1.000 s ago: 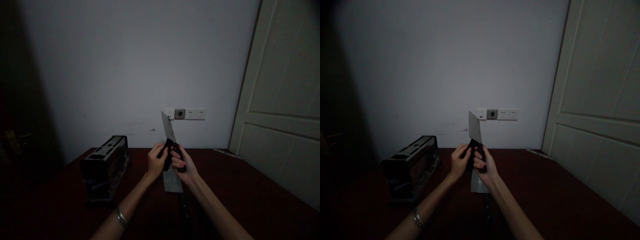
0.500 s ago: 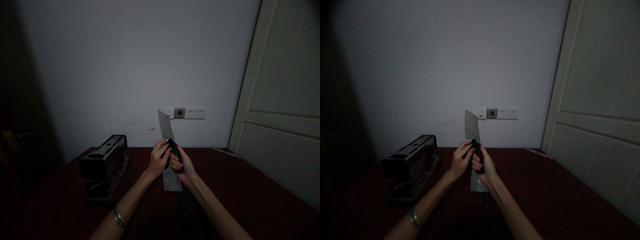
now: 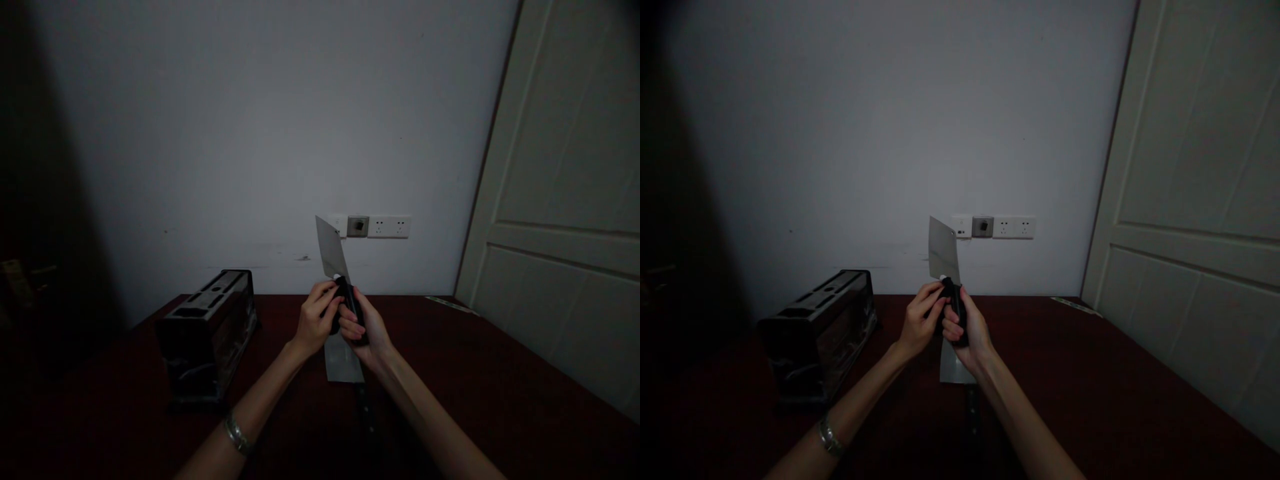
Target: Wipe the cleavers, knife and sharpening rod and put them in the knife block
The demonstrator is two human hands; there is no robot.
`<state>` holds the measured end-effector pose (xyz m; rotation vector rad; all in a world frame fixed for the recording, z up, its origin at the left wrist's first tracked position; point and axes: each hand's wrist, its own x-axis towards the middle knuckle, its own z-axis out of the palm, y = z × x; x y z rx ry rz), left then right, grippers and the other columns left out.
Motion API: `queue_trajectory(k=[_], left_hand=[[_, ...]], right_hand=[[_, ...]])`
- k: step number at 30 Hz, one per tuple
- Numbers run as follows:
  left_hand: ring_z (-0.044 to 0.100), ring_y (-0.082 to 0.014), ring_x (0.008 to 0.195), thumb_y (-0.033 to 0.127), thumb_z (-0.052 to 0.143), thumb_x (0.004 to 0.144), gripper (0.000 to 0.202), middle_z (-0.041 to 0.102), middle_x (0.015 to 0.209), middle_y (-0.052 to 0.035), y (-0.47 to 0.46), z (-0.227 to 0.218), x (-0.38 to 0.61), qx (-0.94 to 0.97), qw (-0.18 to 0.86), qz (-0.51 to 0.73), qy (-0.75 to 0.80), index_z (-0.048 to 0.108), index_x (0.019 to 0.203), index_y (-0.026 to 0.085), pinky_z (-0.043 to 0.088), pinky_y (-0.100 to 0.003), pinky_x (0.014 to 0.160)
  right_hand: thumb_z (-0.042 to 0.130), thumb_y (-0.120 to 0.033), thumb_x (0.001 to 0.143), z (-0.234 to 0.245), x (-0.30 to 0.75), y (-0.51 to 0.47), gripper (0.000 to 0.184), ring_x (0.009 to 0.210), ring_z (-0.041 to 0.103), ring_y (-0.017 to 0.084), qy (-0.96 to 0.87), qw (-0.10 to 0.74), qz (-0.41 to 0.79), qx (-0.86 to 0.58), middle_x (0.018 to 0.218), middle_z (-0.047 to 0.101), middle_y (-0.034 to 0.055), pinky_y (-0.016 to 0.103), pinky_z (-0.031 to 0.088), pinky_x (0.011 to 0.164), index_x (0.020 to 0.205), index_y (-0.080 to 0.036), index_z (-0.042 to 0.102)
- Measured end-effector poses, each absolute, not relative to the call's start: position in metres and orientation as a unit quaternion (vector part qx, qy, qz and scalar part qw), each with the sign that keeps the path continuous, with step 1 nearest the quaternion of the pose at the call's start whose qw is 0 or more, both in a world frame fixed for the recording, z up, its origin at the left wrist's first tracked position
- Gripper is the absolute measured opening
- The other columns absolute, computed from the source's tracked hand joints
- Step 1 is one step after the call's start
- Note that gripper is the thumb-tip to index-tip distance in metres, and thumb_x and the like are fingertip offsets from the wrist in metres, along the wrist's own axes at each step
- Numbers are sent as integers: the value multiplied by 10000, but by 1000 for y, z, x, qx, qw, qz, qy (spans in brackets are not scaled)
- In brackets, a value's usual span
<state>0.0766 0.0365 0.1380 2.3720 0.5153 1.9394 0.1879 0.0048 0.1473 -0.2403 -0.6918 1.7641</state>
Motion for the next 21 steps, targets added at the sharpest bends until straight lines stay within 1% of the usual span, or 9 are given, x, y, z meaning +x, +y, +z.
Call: queue_trajectory(k=[4, 7, 10, 13, 17, 21], left_hand=[[536, -170, 1012, 146, 448, 851, 274, 573, 1080, -113, 33, 137, 79, 749, 17, 638, 179, 592, 1085, 155, 446, -330, 873], [535, -172, 1010, 147, 448, 852, 263, 571, 1086, -111, 33, 137, 78, 742, 6, 645, 183, 600, 1066, 156, 443, -330, 871], [536, -171, 990, 147, 450, 850, 244, 579, 1047, -106, 34, 141, 76, 750, 11, 637, 178, 610, 1034, 150, 444, -322, 853], [542, -164, 943, 148, 448, 850, 221, 586, 971, -94, 33, 148, 73, 760, 37, 626, 172, 619, 990, 140, 444, -304, 820], [552, -155, 868, 166, 448, 851, 183, 589, 886, -78, 31, 154, 72, 763, 81, 617, 173, 625, 884, 134, 436, -285, 780], [546, -143, 838, 188, 443, 855, 173, 591, 855, -57, 33, 152, 71, 744, 113, 629, 195, 609, 838, 142, 415, -261, 772]], right_hand=[[396, -396, 878, 151, 187, 1, 366, 257, 225, -5, -287, 565, 768, -93, 395, 373, -87, 85, 202, 243, 684, -119, 535], [413, -396, 871, 153, 187, -1, 351, 257, 241, -6, -293, 559, 772, -81, 408, 388, -83, 89, 197, 247, 697, -119, 537], [413, -387, 872, 153, 188, -2, 341, 252, 238, -5, -301, 557, 770, -81, 407, 389, -83, 96, 192, 245, 705, -118, 539], [410, -378, 873, 152, 189, 0, 334, 251, 233, -5, -305, 555, 769, -84, 400, 386, -84, 97, 189, 244, 715, -115, 541], [468, -390, 843, 147, 190, 3, 304, 257, 221, -12, -320, 546, 771, -80, 401, 381, -93, 85, 192, 248, 722, -119, 534], [568, -381, 783, 147, 191, 6, 255, 267, 199, -18, -325, 556, 760, -86, 411, 361, -112, 74, 184, 246, 714, -143, 507]])
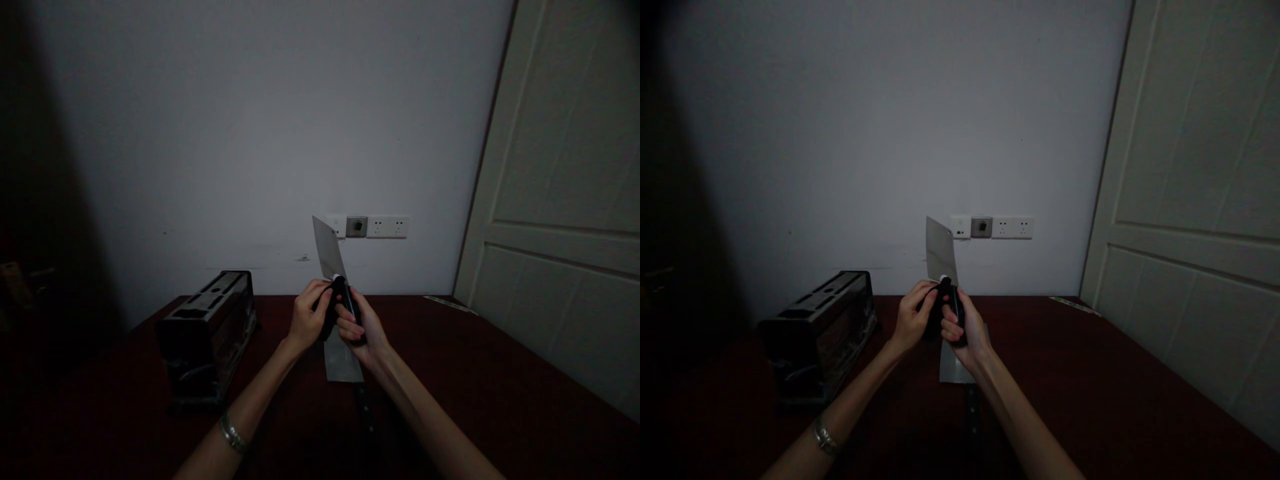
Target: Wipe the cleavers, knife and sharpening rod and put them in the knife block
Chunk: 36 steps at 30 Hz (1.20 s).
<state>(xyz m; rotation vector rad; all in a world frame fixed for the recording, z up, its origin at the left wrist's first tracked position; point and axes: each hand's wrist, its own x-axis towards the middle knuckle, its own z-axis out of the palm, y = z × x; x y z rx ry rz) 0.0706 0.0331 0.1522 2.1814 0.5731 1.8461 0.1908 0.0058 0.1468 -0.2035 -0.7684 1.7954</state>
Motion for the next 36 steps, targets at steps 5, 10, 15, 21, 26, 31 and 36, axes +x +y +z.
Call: queue_trajectory(k=[5, 10, 15, 21, 26, 31, 36], left_hand=[[499, -112, 703, 262, 453, 849, 205, 540, 720, -6, 40, 150, 65, 655, 135, 696, 260, 572, 731, 146, 389, -215, 668], [449, -107, 628, 360, 502, 802, 264, 490, 632, 18, 56, 149, 54, 547, 198, 750, 315, 565, 669, 141, 357, -204, 597], [432, -104, 604, 428, 513, 768, 312, 469, 615, 31, 69, 150, 43, 458, 213, 795, 337, 569, 674, 137, 348, -203, 580], [463, -116, 651, 388, 459, 817, 301, 495, 647, 19, 66, 155, 40, 513, 110, 765, 375, 541, 660, 146, 374, -213, 641], [514, -137, 761, 315, 430, 855, 233, 561, 773, -23, 61, 153, 45, 596, 47, 722, 347, 575, 781, 148, 394, -243, 725], [527, -140, 817, 241, 433, 863, 174, 572, 846, -44, 57, 150, 52, 679, 0, 667, 306, 585, 855, 157, 404, -262, 756], [534, -147, 826, 224, 432, 862, 169, 570, 864, -54, 55, 147, 55, 713, -21, 636, 295, 588, 889, 163, 419, -283, 758]], right_hand=[[701, -175, 670, 151, 195, 6, 271, 299, 214, -33, -365, 599, 697, -149, 457, 378, -108, 59, 192, 258, 621, -156, 435], [722, -191, 644, 148, 198, 13, 223, 391, 355, -11, -367, 617, 665, -205, 615, 480, -51, 59, 213, 257, 714, -140, 516], [692, -235, 684, 143, 196, 18, 189, 403, 395, 2, -344, 636, 635, -271, 625, 488, -42, 89, 340, 304, 771, -117, 573], [580, -303, 788, 146, 197, 13, 259, 403, 387, 13, -327, 527, 772, -136, 626, 483, -48, 107, 315, 317, 960, -113, 545], [505, -261, 797, 144, 206, 17, 165, 373, 317, 10, -299, 445, 843, -37, 545, 387, -74, 95, 233, 295, 868, -112, 505], [530, -52, 698, 135, 207, 22, 130, 304, 200, -23, -308, 477, 819, -80, 489, 343, -108, 85, 119, 269, 726, -151, 451], [608, -69, 630, 129, 204, 23, 216, 286, 169, -27, -351, 511, 768, -160, 465, 351, -127, 100, 90, 266, 723, -172, 442]])
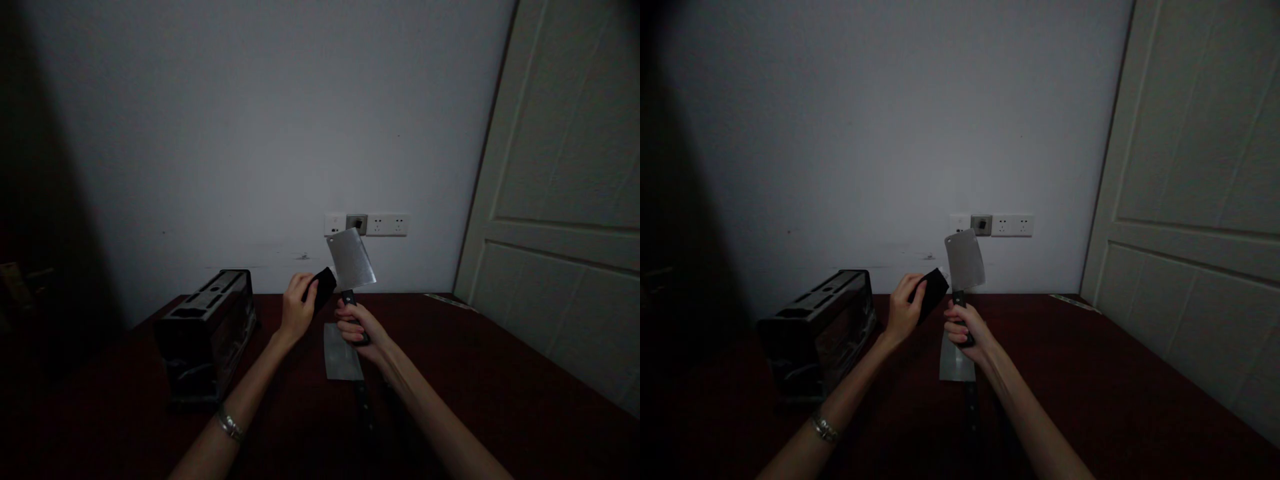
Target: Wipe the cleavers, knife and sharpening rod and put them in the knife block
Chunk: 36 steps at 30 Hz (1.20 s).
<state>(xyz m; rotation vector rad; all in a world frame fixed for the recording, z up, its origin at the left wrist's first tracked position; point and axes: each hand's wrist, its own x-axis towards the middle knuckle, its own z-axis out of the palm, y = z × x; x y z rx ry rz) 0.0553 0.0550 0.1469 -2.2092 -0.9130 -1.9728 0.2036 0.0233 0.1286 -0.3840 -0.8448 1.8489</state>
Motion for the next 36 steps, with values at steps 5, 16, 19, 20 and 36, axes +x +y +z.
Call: queue_trajectory(k=[5, 16, 19, 20, 36], left_hand=[[529, -156, 824, 207, 442, 858, 163, 592, 852, -60, 56, 145, 56, -729, 55, -621, -282, 591, 899, 155, 423, -308, 757], [550, -158, 738, 191, 467, 842, 162, 626, 754, -72, 41, 149, 66, -803, 22, -556, -212, 617, 836, 131, 457, -306, 696], [570, -161, 762, 195, 455, 849, 175, 638, 785, -78, 37, 150, 67, -802, 7, -557, -217, 619, 863, 136, 466, -309, 708], [578, -163, 782, 198, 453, 850, 180, 644, 811, -81, 36, 150, 68, -802, 3, -558, -214, 620, 883, 141, 469, -312, 721], [590, -158, 741, 200, 452, 848, 198, 668, 789, -68, 48, 145, 60, -792, 80, -561, -227, 634, 910, 152, 456, -325, 748]], right_hand=[[617, -79, 570, 127, 198, 20, 263, 291, 169, -24, -390, 501, 748, -196, 477, 370, -126, 107, 83, 273, 706, -189, 420], [572, -119, 579, 122, 191, 20, 211, 291, 187, -9, -456, 492, 709, -217, 443, 344, -122, 121, 124, 275, 633, -196, 383], [574, -121, 565, 122, 191, 20, 217, 288, 195, -7, -458, 501, 699, -228, 440, 352, -122, 124, 126, 275, 642, -198, 386], [573, -123, 565, 122, 191, 20, 217, 288, 197, -4, -458, 503, 695, -232, 436, 350, -123, 126, 130, 274, 644, -199, 385], [572, -102, 566, 122, 189, 19, 220, 298, 192, -8, -433, 489, 729, -204, 461, 353, -118, 122, 117, 276, 657, -195, 394]])
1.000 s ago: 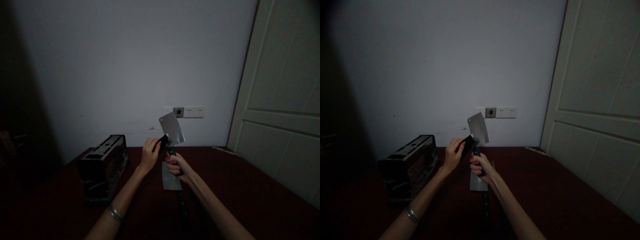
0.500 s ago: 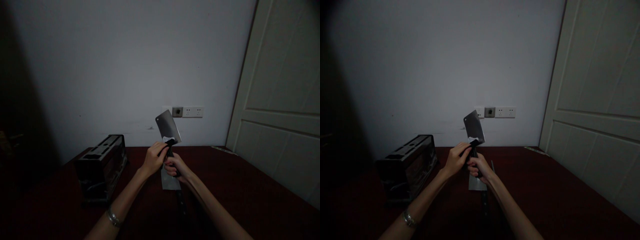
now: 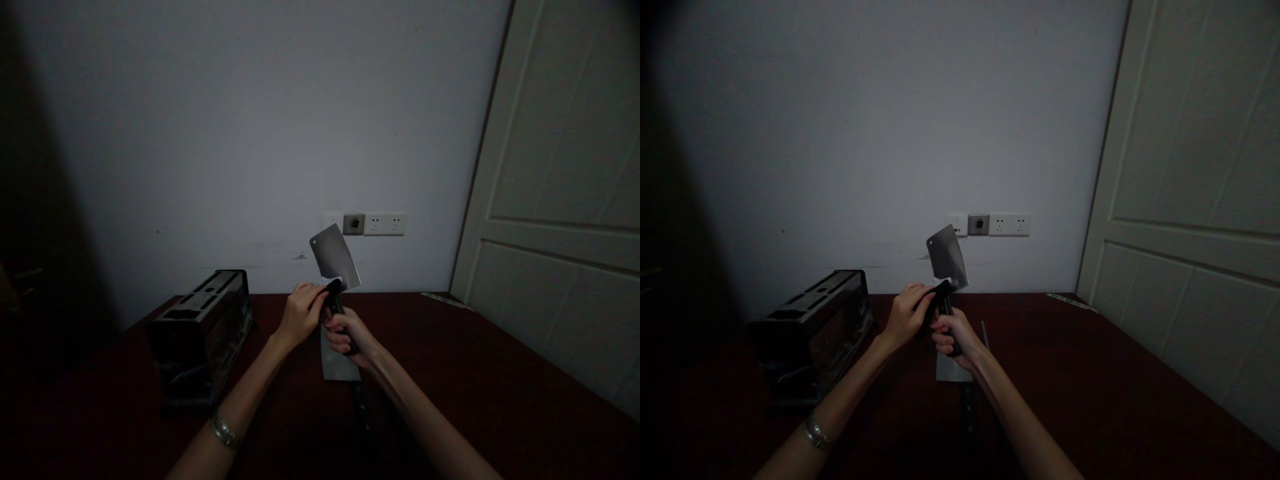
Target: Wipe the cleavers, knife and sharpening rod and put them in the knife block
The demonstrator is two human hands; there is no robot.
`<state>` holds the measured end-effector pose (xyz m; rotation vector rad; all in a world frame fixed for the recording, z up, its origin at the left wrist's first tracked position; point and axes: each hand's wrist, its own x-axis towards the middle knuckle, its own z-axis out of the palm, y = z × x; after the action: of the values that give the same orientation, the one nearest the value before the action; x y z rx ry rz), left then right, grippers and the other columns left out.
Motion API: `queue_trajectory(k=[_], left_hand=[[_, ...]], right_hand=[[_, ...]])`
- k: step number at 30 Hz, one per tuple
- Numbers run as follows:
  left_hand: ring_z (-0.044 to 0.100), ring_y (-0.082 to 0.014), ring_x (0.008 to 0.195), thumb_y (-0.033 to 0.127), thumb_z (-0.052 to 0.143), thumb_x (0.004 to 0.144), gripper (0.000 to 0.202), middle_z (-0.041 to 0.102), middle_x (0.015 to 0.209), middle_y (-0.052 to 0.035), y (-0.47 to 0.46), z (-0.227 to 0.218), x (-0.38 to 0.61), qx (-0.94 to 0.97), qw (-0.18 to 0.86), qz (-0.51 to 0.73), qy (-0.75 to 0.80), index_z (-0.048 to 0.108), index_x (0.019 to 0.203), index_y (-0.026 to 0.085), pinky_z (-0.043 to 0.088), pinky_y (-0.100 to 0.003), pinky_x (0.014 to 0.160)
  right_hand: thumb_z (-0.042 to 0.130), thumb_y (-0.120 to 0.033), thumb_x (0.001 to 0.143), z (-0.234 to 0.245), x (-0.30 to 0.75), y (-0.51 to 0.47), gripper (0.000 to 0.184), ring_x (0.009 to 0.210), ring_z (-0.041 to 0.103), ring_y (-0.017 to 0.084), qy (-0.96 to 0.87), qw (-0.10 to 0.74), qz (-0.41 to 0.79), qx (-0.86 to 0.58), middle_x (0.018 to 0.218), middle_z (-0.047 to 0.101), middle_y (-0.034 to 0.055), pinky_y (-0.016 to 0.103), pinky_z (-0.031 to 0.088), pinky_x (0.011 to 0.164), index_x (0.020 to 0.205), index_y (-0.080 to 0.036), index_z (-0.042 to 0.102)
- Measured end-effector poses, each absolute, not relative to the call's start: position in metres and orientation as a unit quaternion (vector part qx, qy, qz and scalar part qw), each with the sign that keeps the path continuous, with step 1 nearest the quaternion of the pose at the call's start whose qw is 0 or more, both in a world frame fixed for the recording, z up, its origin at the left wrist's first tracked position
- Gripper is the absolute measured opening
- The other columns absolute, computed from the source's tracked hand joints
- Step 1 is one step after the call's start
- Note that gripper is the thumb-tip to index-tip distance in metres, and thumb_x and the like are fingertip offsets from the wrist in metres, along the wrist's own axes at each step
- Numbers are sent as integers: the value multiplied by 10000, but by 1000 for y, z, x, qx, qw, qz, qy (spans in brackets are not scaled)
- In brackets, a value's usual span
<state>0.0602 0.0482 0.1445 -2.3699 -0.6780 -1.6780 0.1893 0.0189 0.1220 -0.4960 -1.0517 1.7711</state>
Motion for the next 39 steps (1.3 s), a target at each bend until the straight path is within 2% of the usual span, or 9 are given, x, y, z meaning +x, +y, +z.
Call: queue_trajectory(k=[8, 12, 15, 20, 22, 29, 34, 39], left_hand=[[594, -159, 769, 258, 455, 846, 215, 673, 822, -64, 65, 142, 45, -778, 18, -555, -295, 651, 885, 178, 451, -290, 713], [566, -161, 747, 283, 436, 849, 242, 631, 760, -59, 78, 148, 23, -756, 79, -548, -350, 648, 852, 166, 431, -283, 704], [557, -168, 759, 278, 433, 840, 249, 617, 782, -71, 81, 153, 8, -791, 123, -440, -407, 657, 865, 172, 418, -274, 699], [601, -169, 698, 255, 514, 749, 180, 661, 757, -53, 73, 143, 6, -870, -5, -116, -479, 687, 769, 212, 401, -225, 587], [611, -177, 695, 224, 534, 705, 165, 673, 746, -47, 66, 135, 13, -875, -32, -37, -481, 692, 751, 216, 400, -225, 567], [602, -179, 642, 187, 616, 584, 227, 696, 772, -29, 39, 118, 35, -887, -92, 73, -446, 711, 785, 232, 395, -233, 506], [539, -125, 517, 188, 673, 547, 127, 648, 617, 38, 17, 104, 42, -869, -227, 211, -386, 704, 666, 221, 371, -210, 452], [522, -117, 452, 223, 700, 553, 80, 546, 474, 52, 3, 88, 45, -822, -330, 299, -355, 629, 565, 187, 378, -208, 434]], right_hand=[[587, -90, 570, 138, 197, 13, 235, 299, 168, -15, -416, 495, 739, -190, 459, 342, -125, 116, 91, 283, 688, -194, 413], [608, -94, 572, 148, 200, 8, 243, 298, 168, -15, -417, 503, 733, -190, 458, 353, -125, 116, 86, 279, 704, -193, 430], [618, -91, 574, 154, 204, 6, 243, 297, 176, -17, -411, 520, 723, -196, 458, 351, -125, 113, 89, 278, 709, -188, 441], [622, -82, 558, 157, 206, 7, 236, 297, 171, -23, -392, 534, 723, -196, 452, 345, -122, 108, 91, 276, 688, -174, 449], [623, -80, 553, 157, 207, 9, 231, 297, 168, -25, -386, 532, 730, -188, 449, 338, -122, 105, 89, 273, 678, -171, 450], [610, -65, 566, 158, 208, 8, 218, 301, 161, -25, -392, 517, 744, -159, 446, 335, -119, 100, 81, 272, 691, -170, 464], [607, -65, 555, 160, 208, 4, 219, 307, 160, -17, -383, 511, 755, -150, 418, 314, -126, 103, 90, 276, 696, -169, 477], [594, -82, 563, 161, 206, 2, 203, 297, 166, -10, -387, 505, 756, -154, 392, 317, -128, 103, 92, 274, 711, -171, 488]])
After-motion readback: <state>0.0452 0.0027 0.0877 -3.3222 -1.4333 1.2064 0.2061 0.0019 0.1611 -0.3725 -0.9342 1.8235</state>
